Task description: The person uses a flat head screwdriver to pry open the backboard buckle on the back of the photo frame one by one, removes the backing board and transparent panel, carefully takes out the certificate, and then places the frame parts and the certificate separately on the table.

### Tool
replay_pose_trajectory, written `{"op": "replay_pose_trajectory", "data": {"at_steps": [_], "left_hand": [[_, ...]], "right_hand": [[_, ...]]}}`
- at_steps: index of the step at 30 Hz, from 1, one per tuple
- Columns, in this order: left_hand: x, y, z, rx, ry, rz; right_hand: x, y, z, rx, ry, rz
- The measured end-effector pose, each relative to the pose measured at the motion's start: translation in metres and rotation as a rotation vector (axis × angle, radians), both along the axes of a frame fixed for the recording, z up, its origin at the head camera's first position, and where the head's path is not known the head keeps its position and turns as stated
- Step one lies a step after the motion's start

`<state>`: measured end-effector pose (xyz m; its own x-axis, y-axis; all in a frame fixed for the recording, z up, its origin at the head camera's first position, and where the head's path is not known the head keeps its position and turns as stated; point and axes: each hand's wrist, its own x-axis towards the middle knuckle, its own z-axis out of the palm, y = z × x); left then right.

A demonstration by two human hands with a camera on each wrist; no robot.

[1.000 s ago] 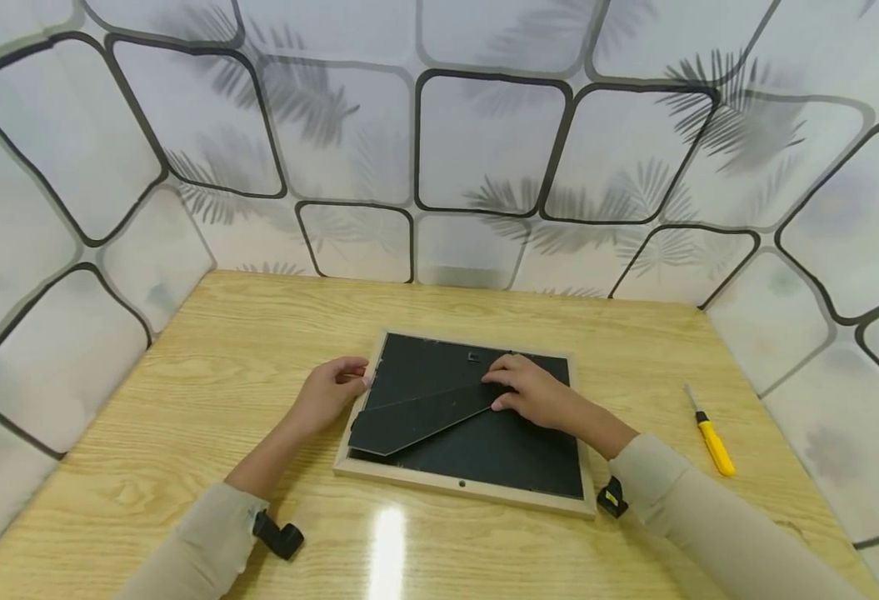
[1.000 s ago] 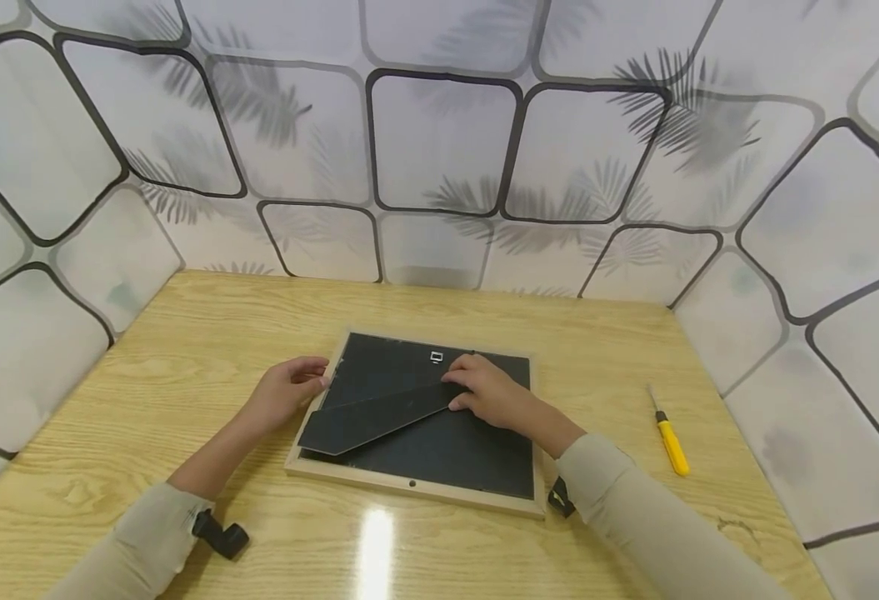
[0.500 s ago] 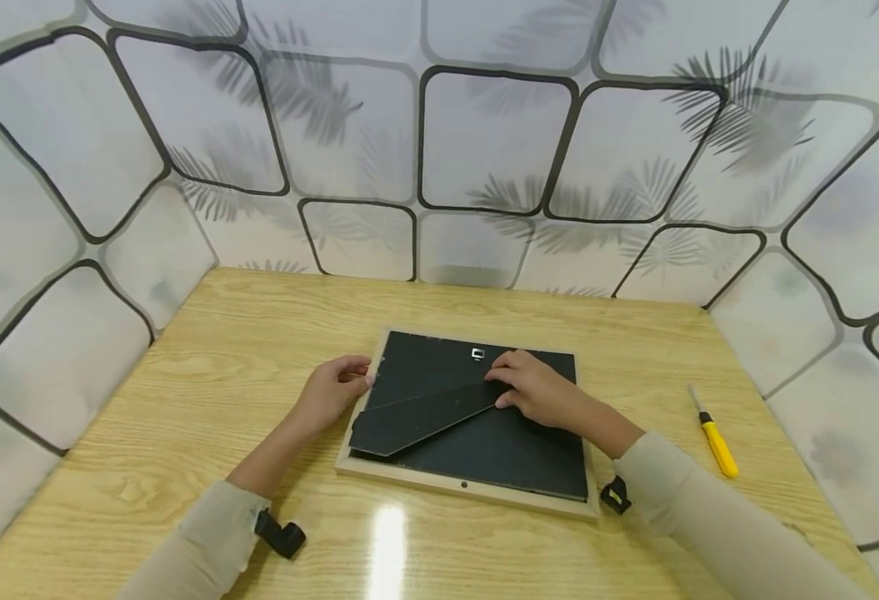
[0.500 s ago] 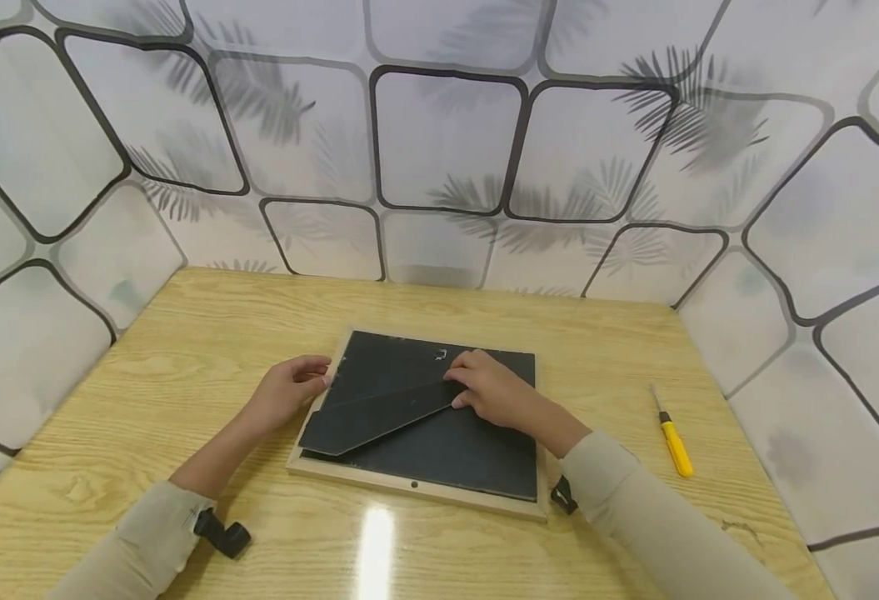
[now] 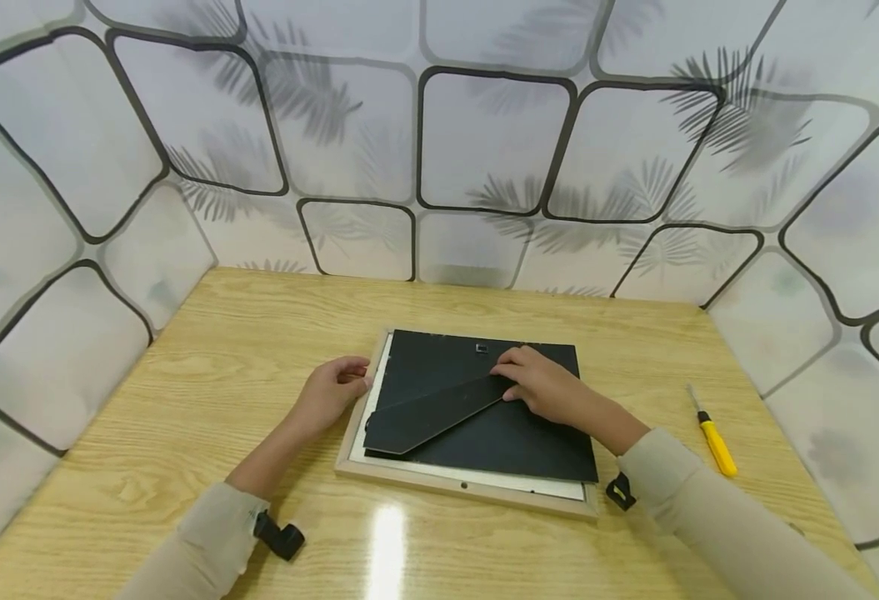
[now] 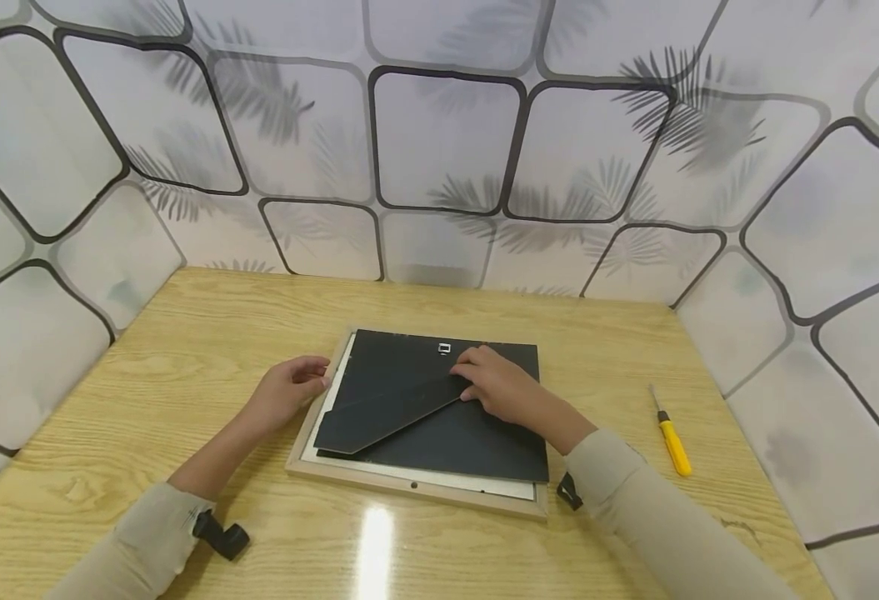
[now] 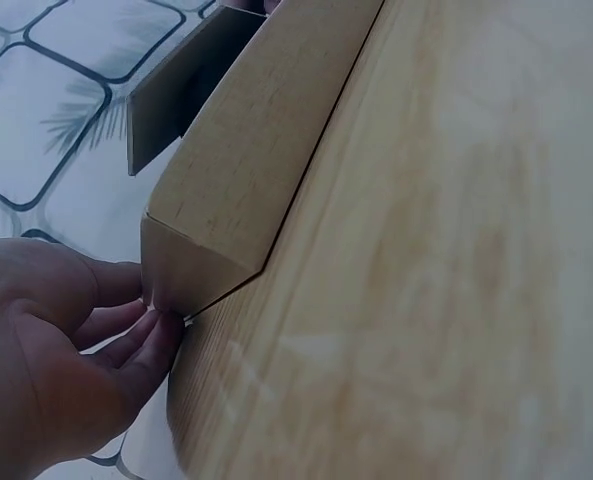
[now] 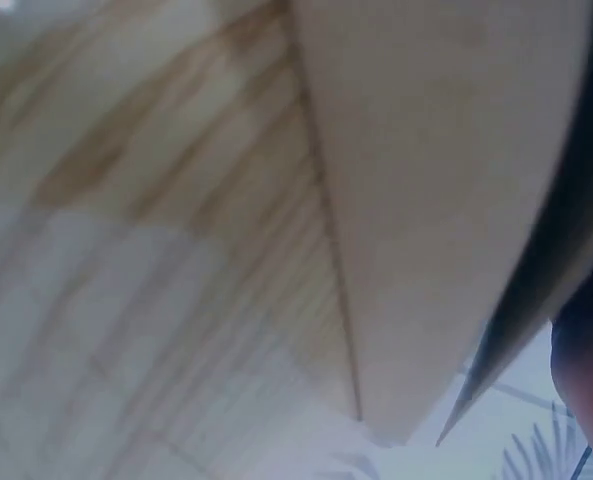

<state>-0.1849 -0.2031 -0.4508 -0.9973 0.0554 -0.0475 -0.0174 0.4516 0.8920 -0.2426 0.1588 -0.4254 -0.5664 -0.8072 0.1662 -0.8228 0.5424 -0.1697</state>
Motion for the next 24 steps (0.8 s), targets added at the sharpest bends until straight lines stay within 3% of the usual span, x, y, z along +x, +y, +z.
{"op": "replay_pose_trajectory", "data": {"at_steps": [6,9,18,21,24], "left_hand": [[0.002,0.003,0.002,-0.010,-0.011,0.021],[0.002,0.003,0.001,-0.015,-0.012,0.025],[0.003,0.003,0.002,-0.015,-0.013,0.031],[0.003,0.004,0.002,-0.011,-0.014,0.032],[0.004,0.004,0.002,-0.013,-0.016,0.036]], "right_hand": [[0.000,0.006,-0.004,0.008,-0.016,-0.044],[0.003,0.013,-0.004,-0.017,-0.044,-0.114],[0.023,0.052,-0.007,-0.220,-0.152,-0.495],[0.030,0.063,-0.007,-0.278,-0.224,-0.609],[0.036,0.069,-0.008,-0.317,-0.355,-0.671]]}}
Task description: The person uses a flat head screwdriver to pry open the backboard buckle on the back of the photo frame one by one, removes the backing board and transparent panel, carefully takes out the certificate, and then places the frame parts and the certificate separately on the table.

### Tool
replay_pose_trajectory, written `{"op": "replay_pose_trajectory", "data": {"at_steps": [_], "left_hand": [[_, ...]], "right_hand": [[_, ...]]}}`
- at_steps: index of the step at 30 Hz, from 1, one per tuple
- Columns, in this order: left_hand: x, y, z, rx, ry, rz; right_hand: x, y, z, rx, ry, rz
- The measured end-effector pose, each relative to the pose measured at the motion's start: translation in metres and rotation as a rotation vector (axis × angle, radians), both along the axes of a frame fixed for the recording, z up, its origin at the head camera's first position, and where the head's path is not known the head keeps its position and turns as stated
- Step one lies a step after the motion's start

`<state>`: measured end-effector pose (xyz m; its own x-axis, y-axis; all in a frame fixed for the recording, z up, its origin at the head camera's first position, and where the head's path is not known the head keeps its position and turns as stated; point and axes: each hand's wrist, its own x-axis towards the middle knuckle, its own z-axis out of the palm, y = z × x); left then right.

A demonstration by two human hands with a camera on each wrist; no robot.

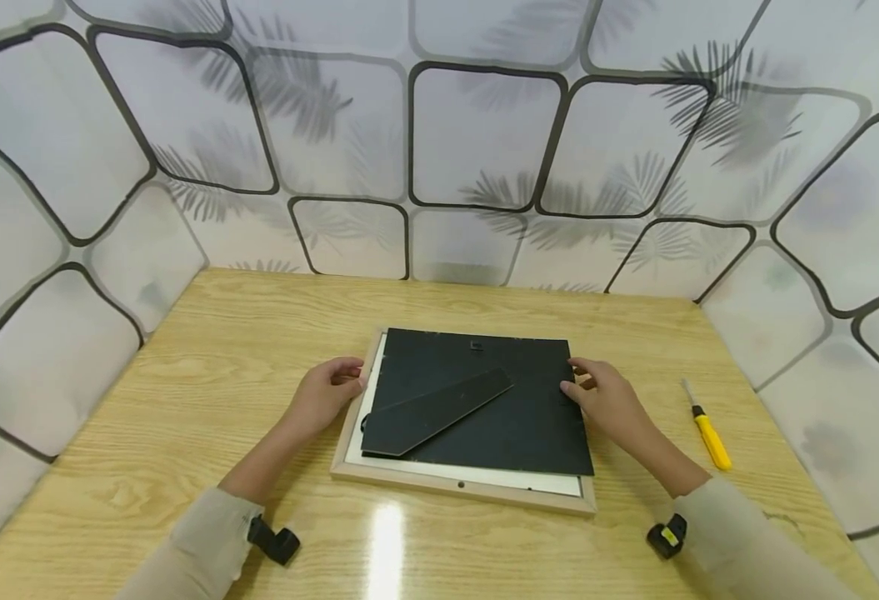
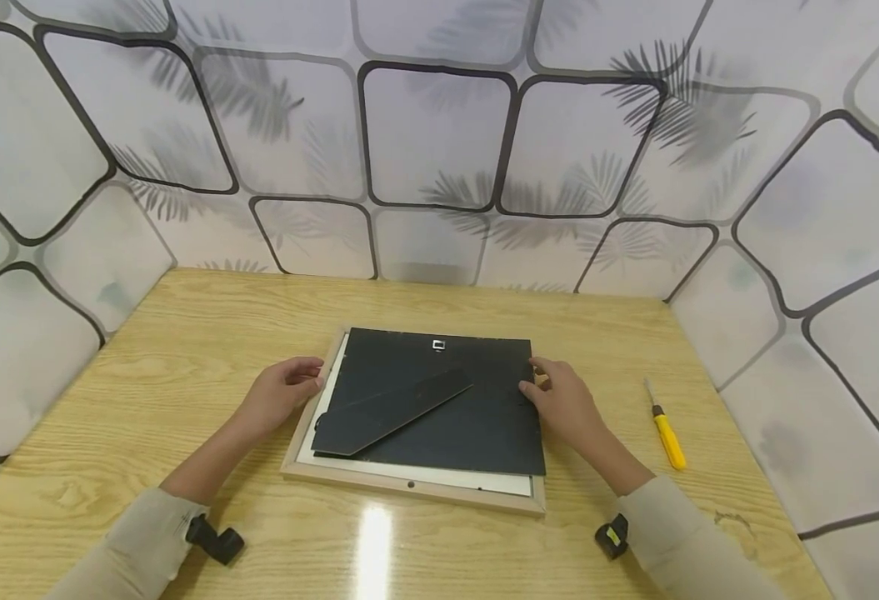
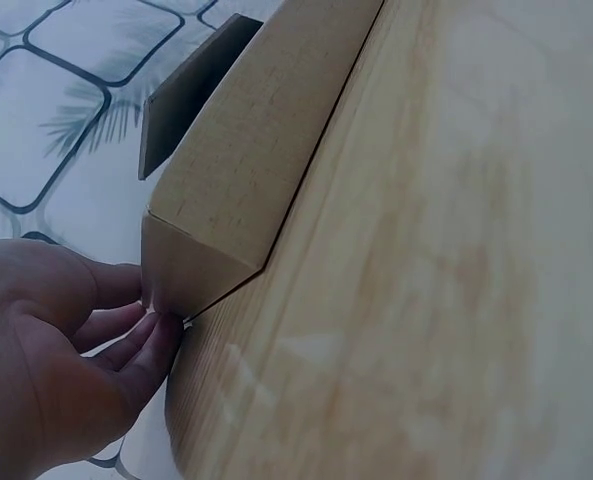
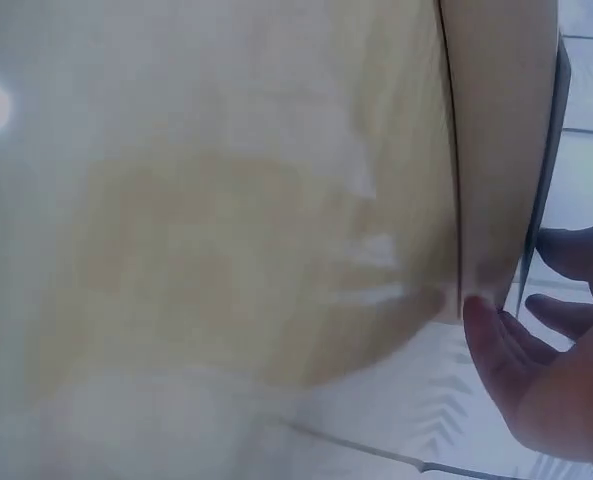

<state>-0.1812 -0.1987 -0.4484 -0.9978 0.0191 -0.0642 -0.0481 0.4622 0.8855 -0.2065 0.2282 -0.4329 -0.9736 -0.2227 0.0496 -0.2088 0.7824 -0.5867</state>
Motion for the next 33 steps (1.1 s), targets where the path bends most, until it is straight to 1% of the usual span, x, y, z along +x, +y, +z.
{"op": "replay_pose_trajectory", "data": {"at_steps": [3,5,11,17,20,24,30,33], "left_hand": [[0.000,0.001,0.001,-0.002,0.001,0.000],[0.000,0.001,0.000,-0.003,0.003,0.002],[0.001,-0.001,-0.001,-0.003,0.001,0.007],[0.002,-0.002,-0.001,-0.006,-0.008,0.003],[0.002,-0.001,0.000,-0.001,-0.011,-0.001],[0.002,0.000,0.001,0.004,-0.009,-0.003],[0.002,-0.001,0.000,0.001,-0.006,0.007],[0.002,-0.002,-0.001,-0.002,-0.006,0.010]], "right_hand": [[0.002,0.003,-0.001,-0.056,-0.089,-0.032],[0.002,0.003,-0.002,-0.085,-0.114,-0.047],[-0.002,0.000,-0.001,-0.071,-0.110,-0.063],[-0.016,-0.003,0.000,-0.065,-0.093,-0.054],[-0.021,-0.003,-0.002,-0.073,-0.106,-0.063],[-0.024,-0.003,-0.006,-0.078,-0.135,-0.072],[-0.025,-0.005,-0.004,-0.041,-0.072,-0.063],[-0.025,-0.007,-0.001,-0.058,-0.091,-0.078]]}}
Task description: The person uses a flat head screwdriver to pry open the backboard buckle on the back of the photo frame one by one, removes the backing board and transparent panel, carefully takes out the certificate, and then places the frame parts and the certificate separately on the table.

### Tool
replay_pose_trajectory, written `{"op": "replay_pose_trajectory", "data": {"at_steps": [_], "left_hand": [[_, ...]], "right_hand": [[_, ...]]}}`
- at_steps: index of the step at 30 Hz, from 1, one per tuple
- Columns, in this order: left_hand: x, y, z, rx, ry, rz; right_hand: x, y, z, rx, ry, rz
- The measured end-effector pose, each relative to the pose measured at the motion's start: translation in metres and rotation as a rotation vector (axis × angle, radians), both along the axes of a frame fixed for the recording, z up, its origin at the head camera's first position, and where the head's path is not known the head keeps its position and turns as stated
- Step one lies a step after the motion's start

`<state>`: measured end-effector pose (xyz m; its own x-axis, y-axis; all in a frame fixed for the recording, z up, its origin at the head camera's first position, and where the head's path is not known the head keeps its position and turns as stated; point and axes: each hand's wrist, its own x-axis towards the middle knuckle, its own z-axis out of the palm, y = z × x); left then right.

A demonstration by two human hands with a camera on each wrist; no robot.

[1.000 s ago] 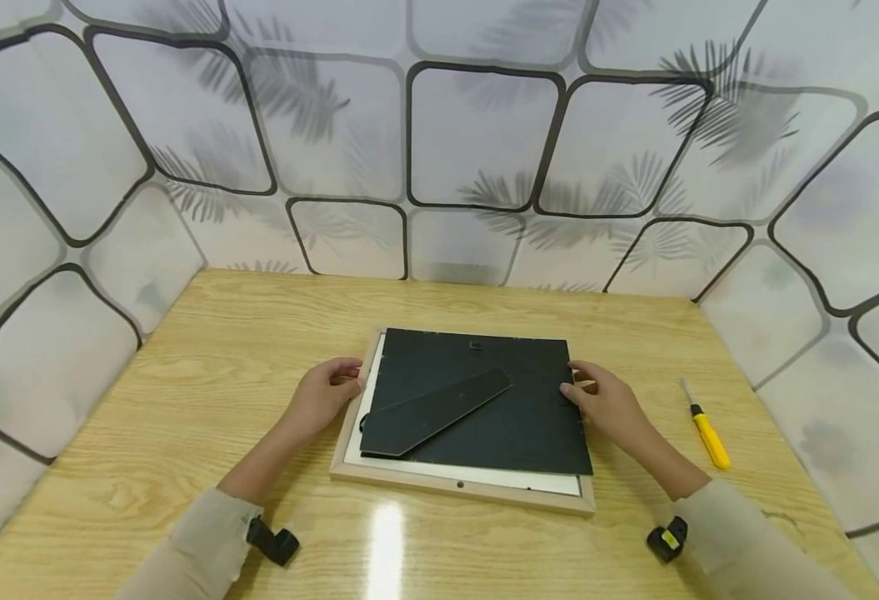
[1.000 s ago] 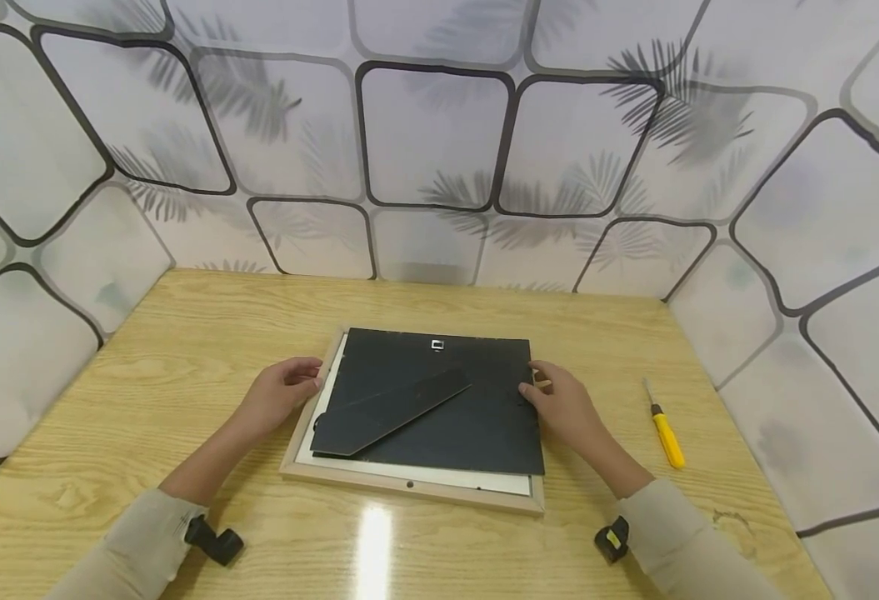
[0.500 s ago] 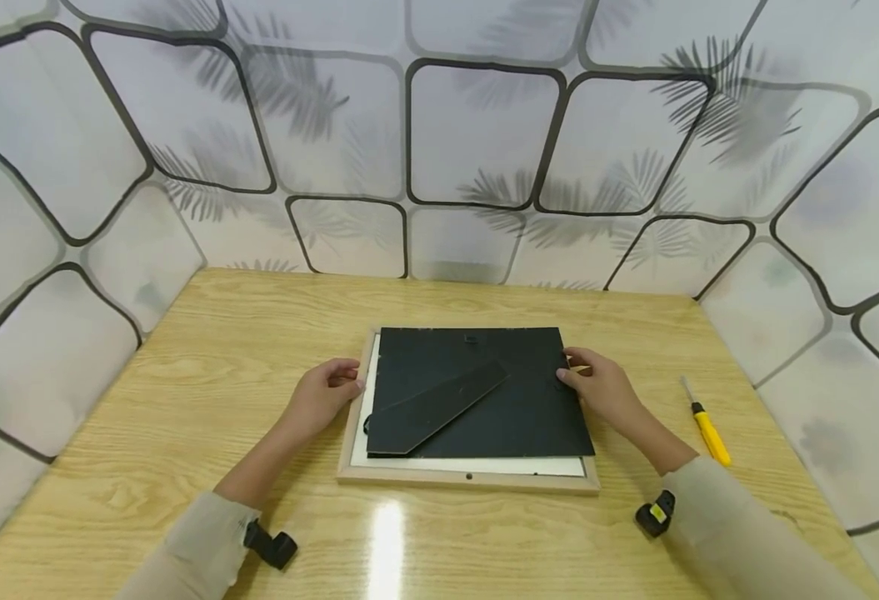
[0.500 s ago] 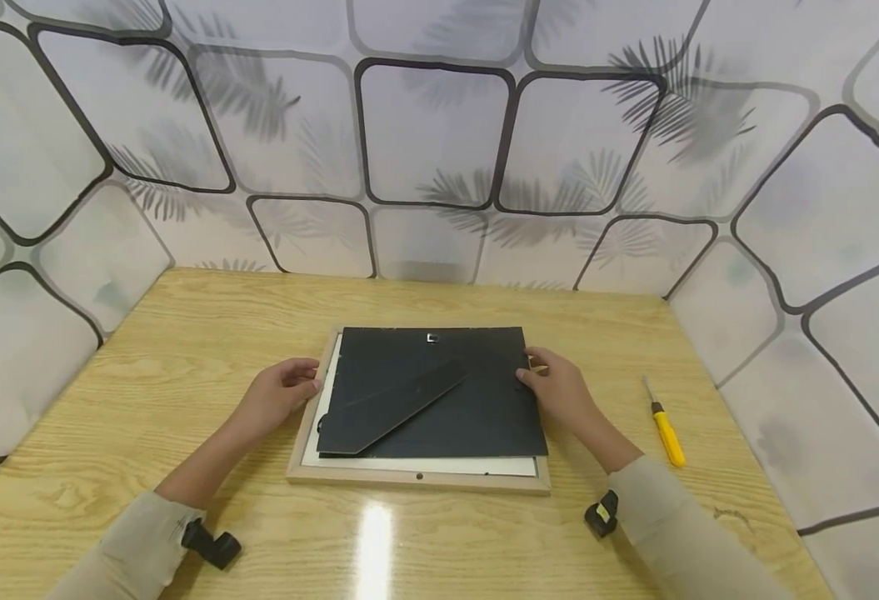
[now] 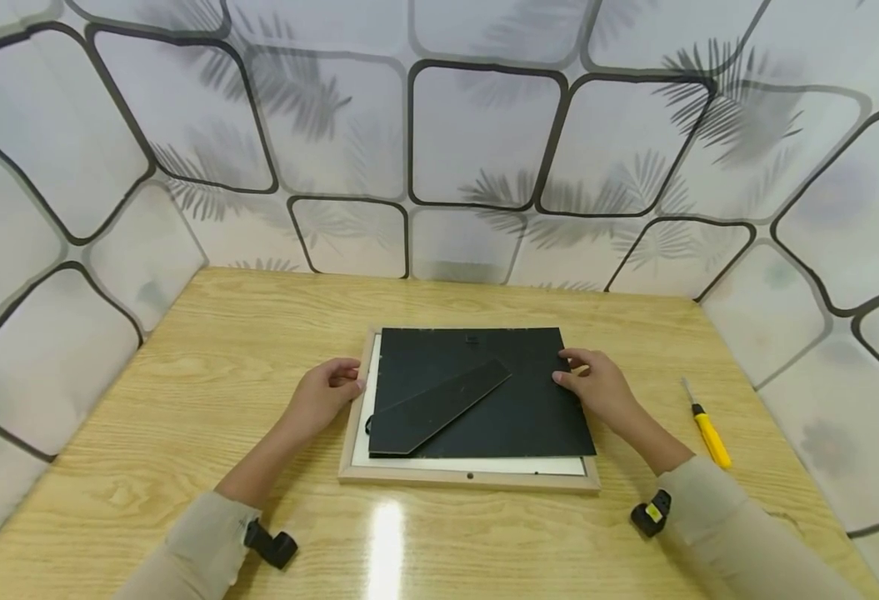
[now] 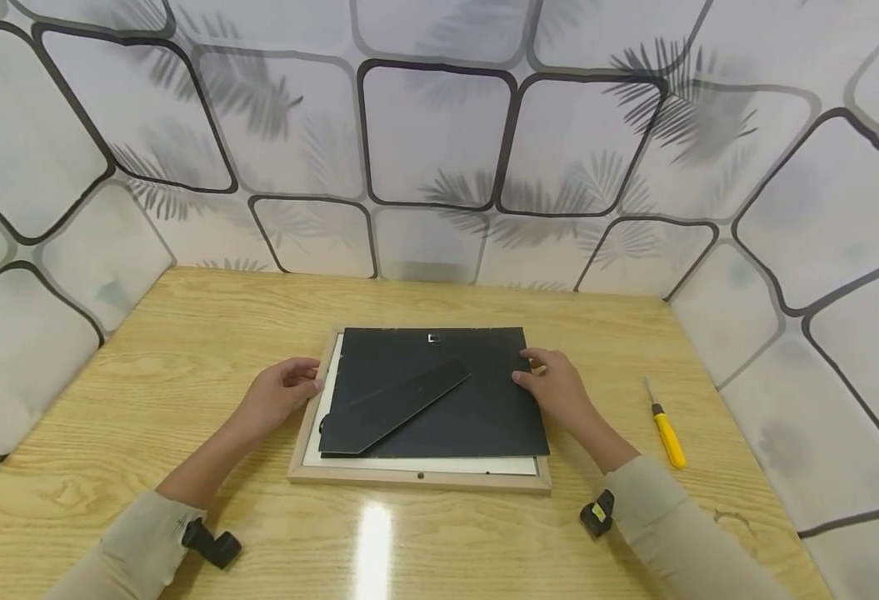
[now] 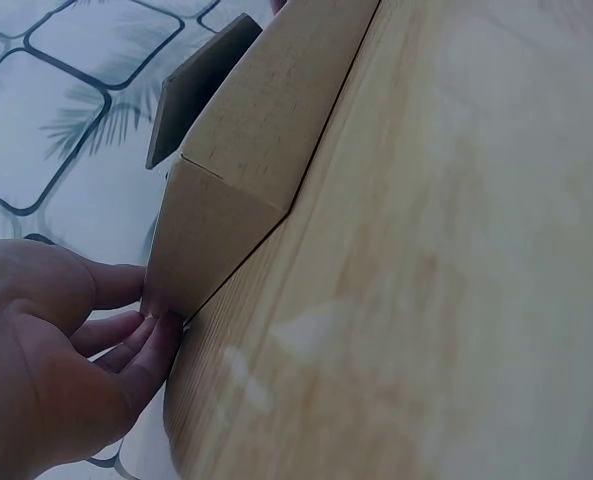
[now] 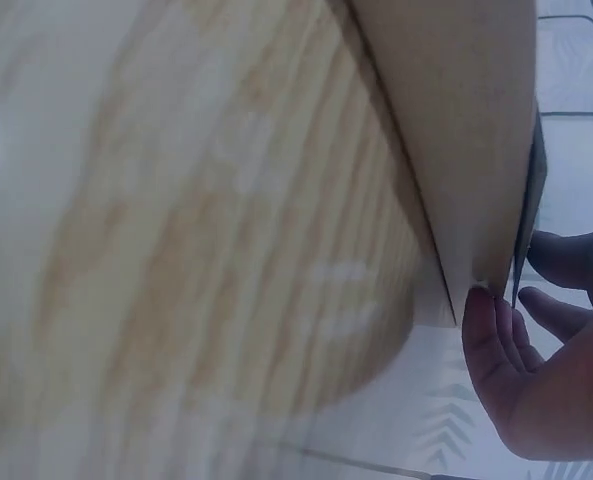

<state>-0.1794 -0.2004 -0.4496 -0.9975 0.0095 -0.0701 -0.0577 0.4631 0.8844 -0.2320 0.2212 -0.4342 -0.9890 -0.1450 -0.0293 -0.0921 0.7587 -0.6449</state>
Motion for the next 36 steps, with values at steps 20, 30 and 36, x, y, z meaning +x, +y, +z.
{"op": "replay_pose_trajectory", "data": {"at_steps": [20,30,36], "left_hand": [[0.000,0.000,-0.002,0.011,-0.009,-0.011],[0.002,0.000,-0.001,0.007,-0.007,-0.017],[0.002,-0.001,0.000,0.009,-0.010,-0.018]], "right_hand": [[0.007,0.011,0.009,-0.559,-0.246,0.013],[0.009,0.012,0.012,-0.597,-0.298,0.109],[0.011,0.011,0.011,-0.598,-0.308,0.116]]}}
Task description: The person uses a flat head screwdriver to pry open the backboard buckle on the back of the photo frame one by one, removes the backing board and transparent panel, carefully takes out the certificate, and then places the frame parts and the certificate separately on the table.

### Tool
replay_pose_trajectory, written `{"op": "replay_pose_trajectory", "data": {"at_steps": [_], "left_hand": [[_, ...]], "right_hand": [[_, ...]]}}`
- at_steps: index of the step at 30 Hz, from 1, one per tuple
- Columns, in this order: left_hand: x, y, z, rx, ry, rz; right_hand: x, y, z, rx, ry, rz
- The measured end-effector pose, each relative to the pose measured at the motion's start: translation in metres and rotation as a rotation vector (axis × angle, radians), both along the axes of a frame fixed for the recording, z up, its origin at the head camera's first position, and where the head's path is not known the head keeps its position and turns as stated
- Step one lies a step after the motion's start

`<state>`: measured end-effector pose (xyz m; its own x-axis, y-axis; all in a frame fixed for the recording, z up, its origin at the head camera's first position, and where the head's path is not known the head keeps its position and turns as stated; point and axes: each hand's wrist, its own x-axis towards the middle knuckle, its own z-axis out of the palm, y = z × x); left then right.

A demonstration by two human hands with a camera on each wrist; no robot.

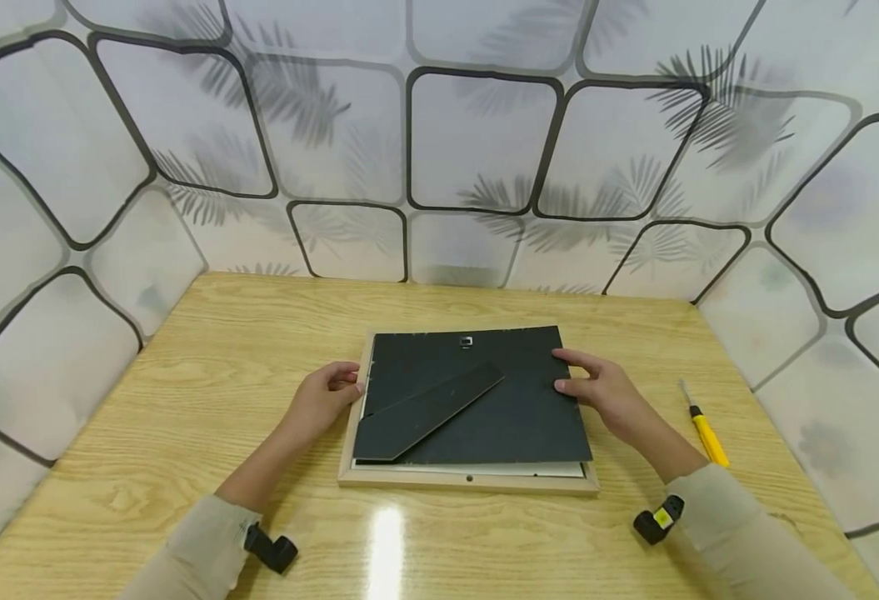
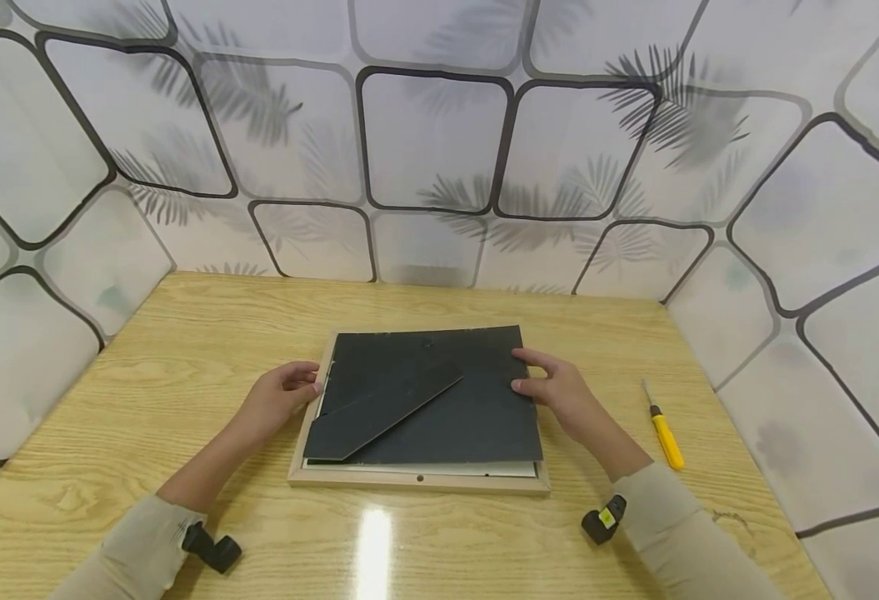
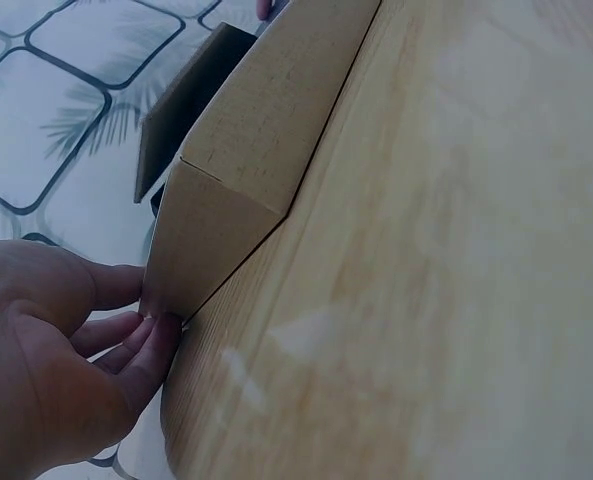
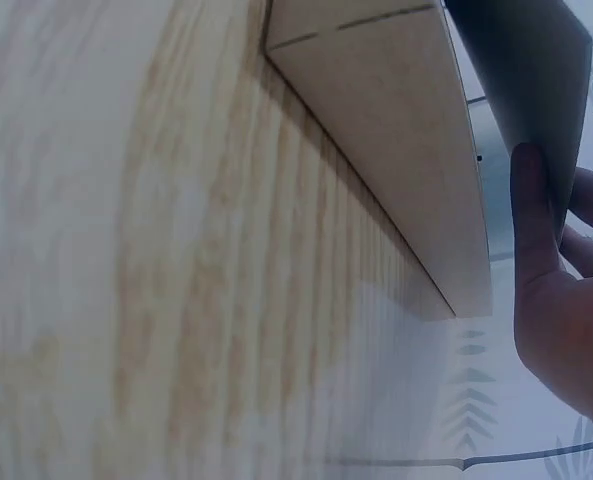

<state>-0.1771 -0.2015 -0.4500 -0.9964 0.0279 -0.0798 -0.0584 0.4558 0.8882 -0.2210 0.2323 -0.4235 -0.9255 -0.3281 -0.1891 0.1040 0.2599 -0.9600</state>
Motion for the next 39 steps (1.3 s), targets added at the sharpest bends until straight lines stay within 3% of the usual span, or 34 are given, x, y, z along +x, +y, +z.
{"op": "replay_pose_trajectory", "data": {"at_steps": [13,20,30,39], "left_hand": [[0.000,0.000,-0.001,-0.001,-0.003,0.011],[0.000,0.001,0.001,0.012,0.006,0.003],[0.000,0.001,0.000,0.011,0.009,0.012],[0.000,0.001,0.000,0.010,0.004,0.014]], "right_hand": [[0.007,0.000,-0.001,-0.118,-0.063,-0.008],[0.015,0.003,0.002,-0.157,-0.051,-0.028],[0.030,0.011,0.013,-0.202,-0.037,-0.130],[0.043,0.026,0.018,-0.334,-0.031,-0.245]]}}
